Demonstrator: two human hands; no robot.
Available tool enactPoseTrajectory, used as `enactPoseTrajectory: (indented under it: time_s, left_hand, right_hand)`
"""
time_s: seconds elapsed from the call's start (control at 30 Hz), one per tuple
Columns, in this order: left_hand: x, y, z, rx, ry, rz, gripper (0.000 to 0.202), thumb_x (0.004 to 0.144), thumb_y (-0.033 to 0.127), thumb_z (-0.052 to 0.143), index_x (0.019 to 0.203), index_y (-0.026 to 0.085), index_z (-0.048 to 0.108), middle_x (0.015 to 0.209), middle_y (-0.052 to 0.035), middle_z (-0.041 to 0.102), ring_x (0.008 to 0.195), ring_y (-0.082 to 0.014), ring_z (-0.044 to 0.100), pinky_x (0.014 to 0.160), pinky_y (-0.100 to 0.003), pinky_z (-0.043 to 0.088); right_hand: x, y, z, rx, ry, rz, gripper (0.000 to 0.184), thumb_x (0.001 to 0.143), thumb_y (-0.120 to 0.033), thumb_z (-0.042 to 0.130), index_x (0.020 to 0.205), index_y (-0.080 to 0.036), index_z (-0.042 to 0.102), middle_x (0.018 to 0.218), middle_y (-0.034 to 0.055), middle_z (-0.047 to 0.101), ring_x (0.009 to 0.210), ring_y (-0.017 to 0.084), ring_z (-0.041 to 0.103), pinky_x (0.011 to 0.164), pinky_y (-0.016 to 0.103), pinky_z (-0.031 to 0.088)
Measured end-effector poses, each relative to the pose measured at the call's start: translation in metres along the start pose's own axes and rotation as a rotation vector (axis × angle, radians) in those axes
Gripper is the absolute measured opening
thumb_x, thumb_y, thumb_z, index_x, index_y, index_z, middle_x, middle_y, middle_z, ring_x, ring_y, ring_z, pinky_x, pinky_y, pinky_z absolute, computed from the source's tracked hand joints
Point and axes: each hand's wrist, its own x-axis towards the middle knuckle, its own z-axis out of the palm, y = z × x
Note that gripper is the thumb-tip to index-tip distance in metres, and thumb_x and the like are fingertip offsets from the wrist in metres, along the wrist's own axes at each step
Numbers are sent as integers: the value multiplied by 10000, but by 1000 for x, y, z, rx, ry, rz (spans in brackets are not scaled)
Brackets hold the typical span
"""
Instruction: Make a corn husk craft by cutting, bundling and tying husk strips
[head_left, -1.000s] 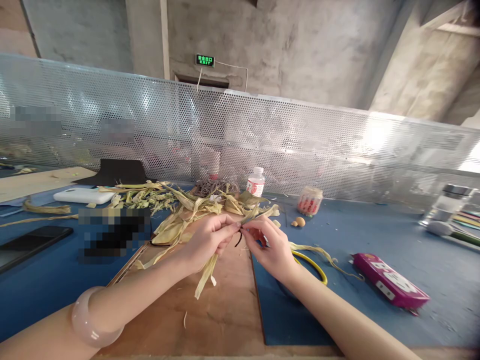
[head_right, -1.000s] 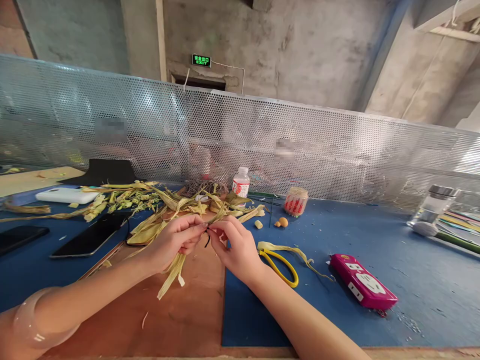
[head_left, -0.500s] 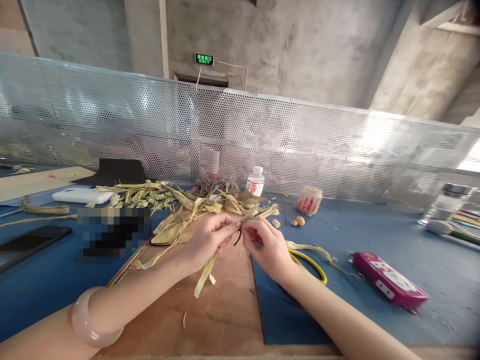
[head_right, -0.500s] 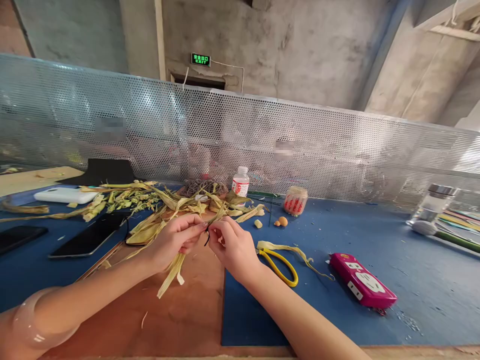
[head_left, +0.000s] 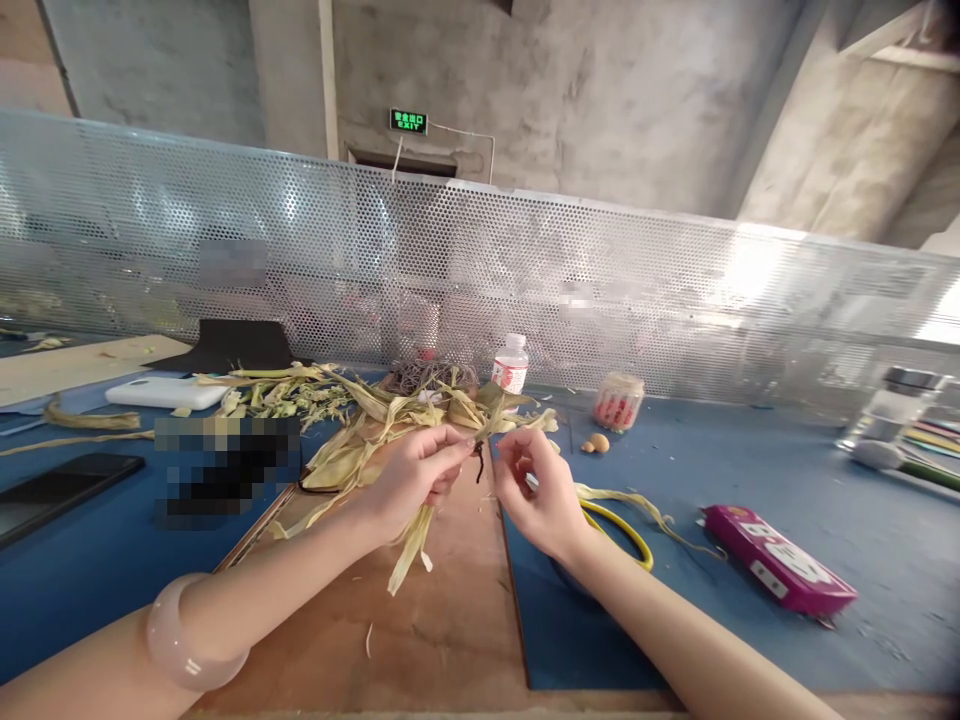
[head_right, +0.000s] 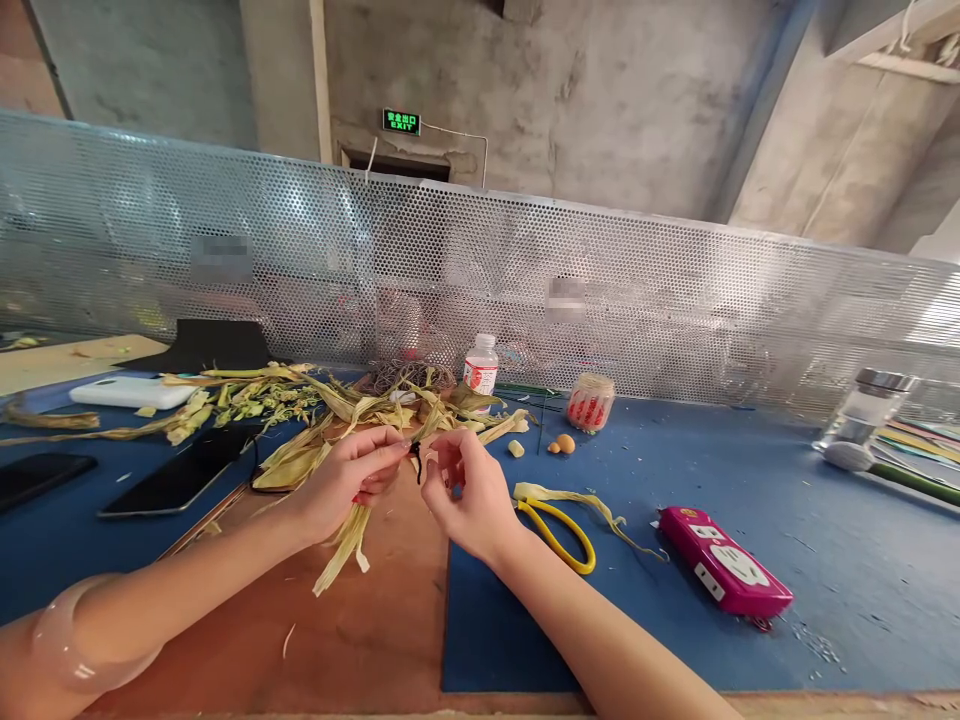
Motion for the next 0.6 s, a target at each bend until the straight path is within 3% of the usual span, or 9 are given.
enactPoseTrajectory:
  time_s: [0.17, 0.43, 0.6]
  left_hand:
    - [-1, -1, 0, 55, -4, -2, 210, 806, 351, 588, 736, 175, 498, 523, 71, 290, 444, -52, 230, 423, -217, 134]
    - [-1, -3, -1, 52, -10, -16, 223, 821, 349, 565, 726, 175, 464, 528, 75, 289, 454, -52, 231, 427, -204, 146]
    - [0, -3, 0, 4, -56, -48, 192, 820, 363, 568, 838, 180, 510, 543, 84, 281, 450, -52, 199, 424, -199, 132]
  right_hand:
    - [2, -5, 1, 29, 1, 108, 118, 818, -294, 536, 866, -190, 506, 609, -48, 450, 497, 84, 391, 440, 205, 347]
    - [3, -6, 6, 225, -29, 192, 105, 817, -294, 529, 833, -193, 552, 597, -41, 457, 528, 97, 396, 440, 203, 324]
    - [3, -6, 8, 291, -13, 243, 103, 813, -291, 538, 798, -190, 528, 633, -31, 496, 549, 94, 412, 473, 209, 340]
